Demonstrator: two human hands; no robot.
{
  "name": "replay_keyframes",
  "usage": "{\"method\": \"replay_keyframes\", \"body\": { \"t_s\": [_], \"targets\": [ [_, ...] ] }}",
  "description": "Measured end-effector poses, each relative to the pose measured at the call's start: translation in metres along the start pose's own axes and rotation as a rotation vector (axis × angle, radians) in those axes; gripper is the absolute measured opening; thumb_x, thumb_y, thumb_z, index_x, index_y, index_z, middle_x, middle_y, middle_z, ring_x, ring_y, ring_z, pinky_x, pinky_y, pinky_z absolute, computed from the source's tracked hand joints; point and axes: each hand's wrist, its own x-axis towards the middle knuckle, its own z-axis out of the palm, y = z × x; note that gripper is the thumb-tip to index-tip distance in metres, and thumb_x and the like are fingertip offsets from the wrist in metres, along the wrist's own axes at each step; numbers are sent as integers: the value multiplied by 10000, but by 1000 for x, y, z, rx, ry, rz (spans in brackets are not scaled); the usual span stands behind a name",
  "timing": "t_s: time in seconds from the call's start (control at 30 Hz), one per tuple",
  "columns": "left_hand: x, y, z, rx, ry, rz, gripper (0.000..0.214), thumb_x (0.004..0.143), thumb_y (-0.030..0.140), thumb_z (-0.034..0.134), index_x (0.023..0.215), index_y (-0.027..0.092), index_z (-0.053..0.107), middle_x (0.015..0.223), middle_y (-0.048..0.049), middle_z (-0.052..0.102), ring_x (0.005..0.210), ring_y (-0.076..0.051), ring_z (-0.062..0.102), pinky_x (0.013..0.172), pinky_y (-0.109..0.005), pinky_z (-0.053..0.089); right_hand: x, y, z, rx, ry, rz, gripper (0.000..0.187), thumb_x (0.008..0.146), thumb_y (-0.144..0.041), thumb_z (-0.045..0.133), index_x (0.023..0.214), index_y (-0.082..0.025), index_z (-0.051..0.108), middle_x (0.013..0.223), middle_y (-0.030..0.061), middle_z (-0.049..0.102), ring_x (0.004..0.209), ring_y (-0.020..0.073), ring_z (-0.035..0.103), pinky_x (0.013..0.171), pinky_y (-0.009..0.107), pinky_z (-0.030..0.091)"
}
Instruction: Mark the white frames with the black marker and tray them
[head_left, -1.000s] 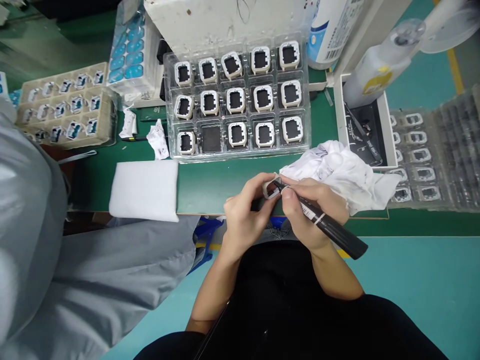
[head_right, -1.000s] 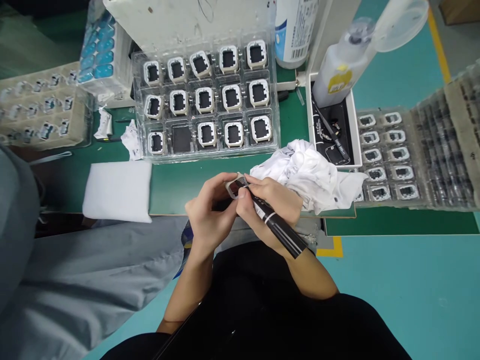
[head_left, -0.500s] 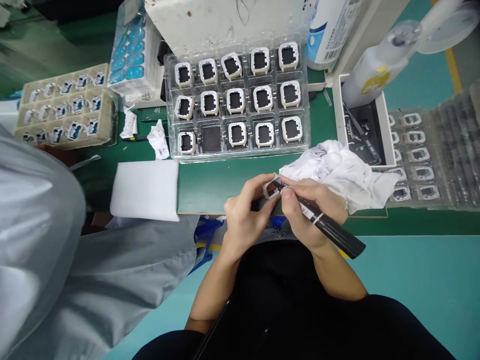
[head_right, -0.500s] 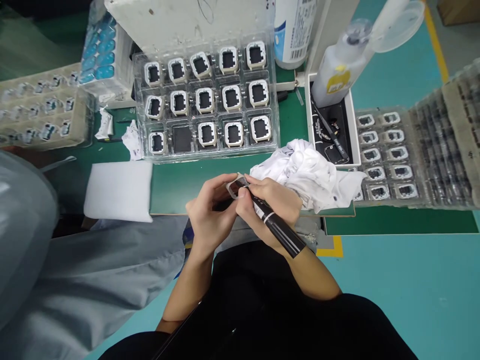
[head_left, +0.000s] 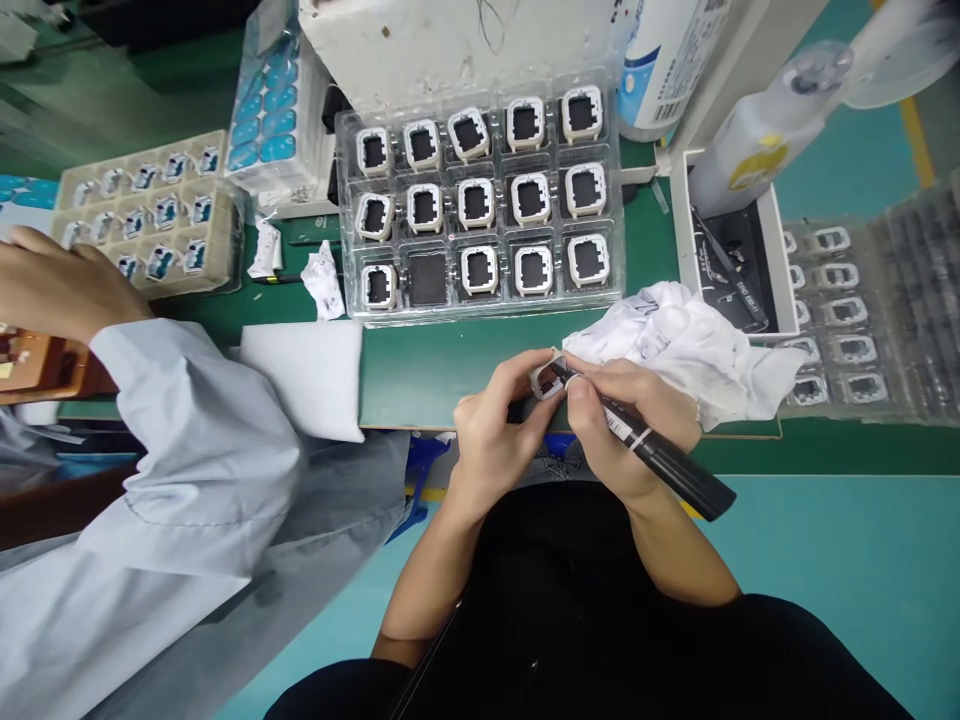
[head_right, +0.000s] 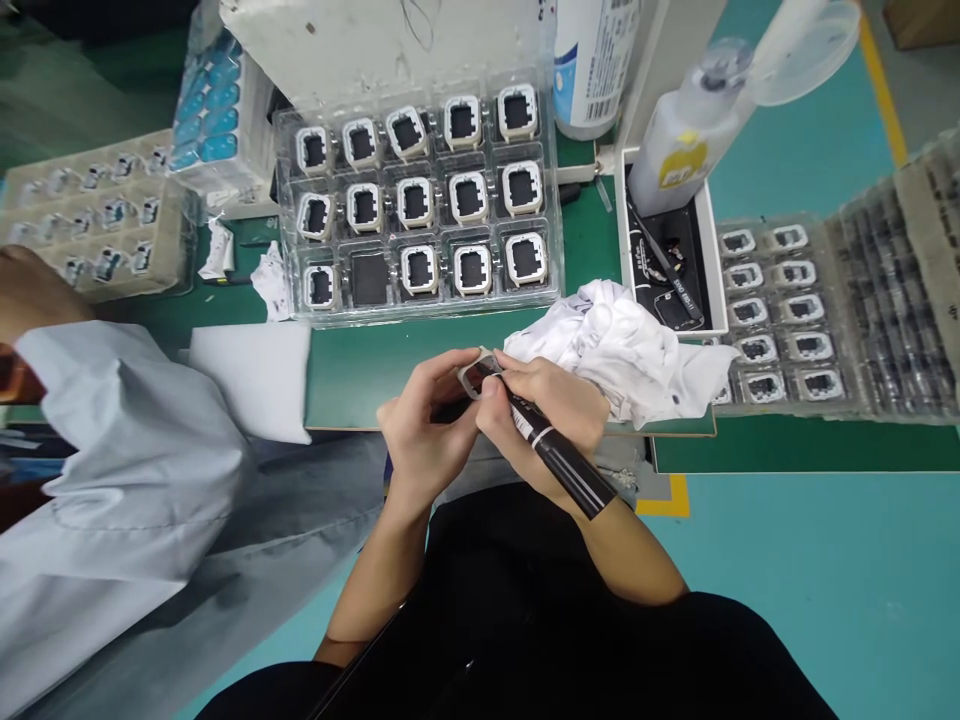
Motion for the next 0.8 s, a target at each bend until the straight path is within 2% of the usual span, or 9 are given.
{"method": "replay_keyframes", "body": {
  "t_s": [0.2,0.37,0.53,0.67,0.8],
  "targets": [
    [-1,-1,0,39,8,19,350,1189,236,887,1529,298,834,1304,-24,990,1041,-167,987,952,-213,782,1,2,-1,9,0,-17,137,1108,-197,874,1169,-318,859,1090,17,992,876,275,987,707,357,817],
    [-1,-1,0,37,-8,-14,335,1189,276,891,1520,297,838,1248,-21,988,1026,-174,983,941,-223,786,0,2,-1,21,-12,19,149,1107,-199,878,1190,-323,878,1129,9,993,910,269,988,755,355,827],
    [7,5,-3,-156,-48,-107,354,1145,252,940,1482,288,842,1276,-18,978,1091,-192,986,1065,-265,800,-3,4,-3,83,0,63,118,1100,-207,898,1124,-319,866,1042,-8,979,949,284,1002,784,343,824],
    [12,7,-6,-263,-87,-219,382,1117,337,995,1459,270,837,1176,-21,962,1082,-216,987,1073,-300,815,-8,7,-3,96,2,96,113,1108,-222,905,1135,-326,869,1089,1,987,992,303,1009,828,377,842],
    [15,5,-9,-285,-131,-283,468,1078,393,1043,1470,262,822,1194,-34,964,1115,-236,989,1089,-326,823,-7,6,-1,77,3,101,86,1118,-247,892,1138,-328,871,1096,8,992,973,300,1006,819,386,847]
  ]
}}
